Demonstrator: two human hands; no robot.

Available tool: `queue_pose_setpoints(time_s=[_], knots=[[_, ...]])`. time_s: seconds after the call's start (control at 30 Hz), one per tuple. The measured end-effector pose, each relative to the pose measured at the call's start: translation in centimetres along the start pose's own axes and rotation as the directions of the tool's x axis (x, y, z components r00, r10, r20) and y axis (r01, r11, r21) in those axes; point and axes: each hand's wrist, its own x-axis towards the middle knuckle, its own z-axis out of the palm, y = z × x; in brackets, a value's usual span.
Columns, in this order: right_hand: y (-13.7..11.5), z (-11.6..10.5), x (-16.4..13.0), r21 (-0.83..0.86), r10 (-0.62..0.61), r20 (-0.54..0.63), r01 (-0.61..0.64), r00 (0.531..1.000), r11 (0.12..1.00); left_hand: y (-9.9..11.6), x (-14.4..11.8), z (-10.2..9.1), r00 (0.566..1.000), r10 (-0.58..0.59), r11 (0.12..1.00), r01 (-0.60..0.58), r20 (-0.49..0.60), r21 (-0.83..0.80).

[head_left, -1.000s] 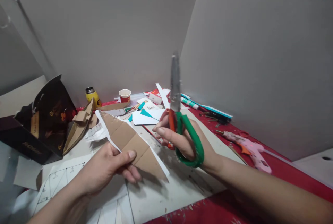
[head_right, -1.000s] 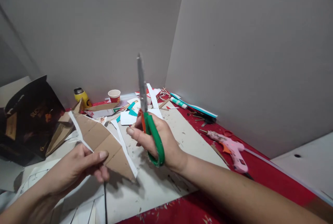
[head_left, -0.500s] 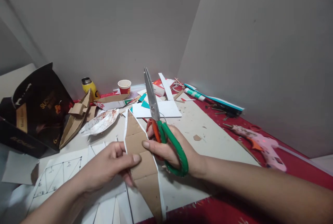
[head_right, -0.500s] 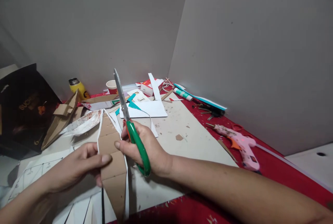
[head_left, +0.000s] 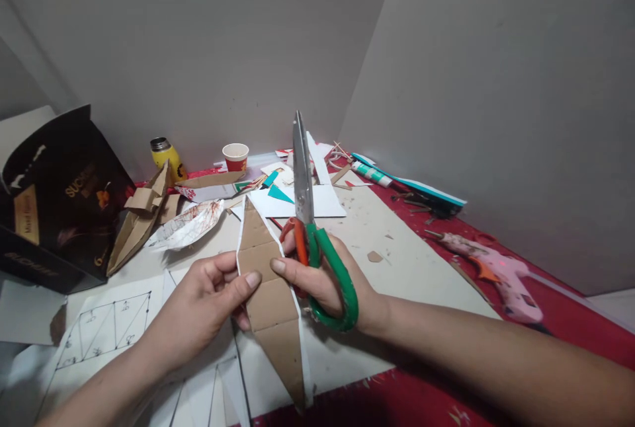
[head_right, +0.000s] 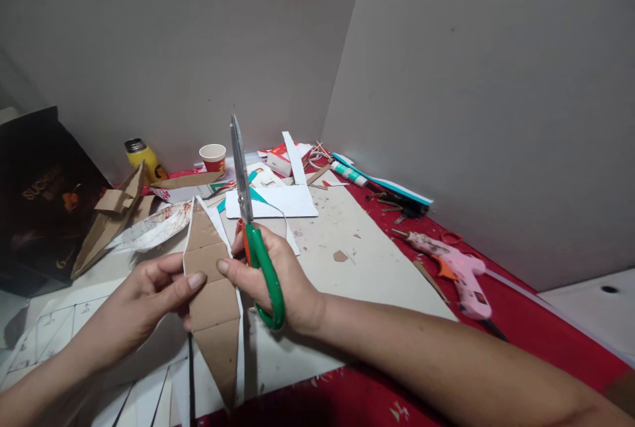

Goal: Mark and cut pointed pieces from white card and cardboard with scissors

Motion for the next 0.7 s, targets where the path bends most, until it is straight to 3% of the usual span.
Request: queue_pose_setpoints(time_s=[0.37,0.53,0.7], knots=[[0.3,0.2,-0.4,0.022,0.024,-0.043,-0.024,0.999,0.999,0.0,-0.1,0.3,1.000,0.003,1.000,-0.003,0.001,-0.020],[0.5,0.4,-0.6,0.012,-0.005,-0.099,0.006,0.995,1.000,-0.2,0.1,0.3,0.995,-0.065,0.996,0.070,0.080,-0.054],[1.1,0.5,-0.8,0.024,0.016,-0.092,-0.014,0.996,1.000,-0.7,0.1,0.2,0.997,-0.058,0.996,0.061,0.057,-0.066]])
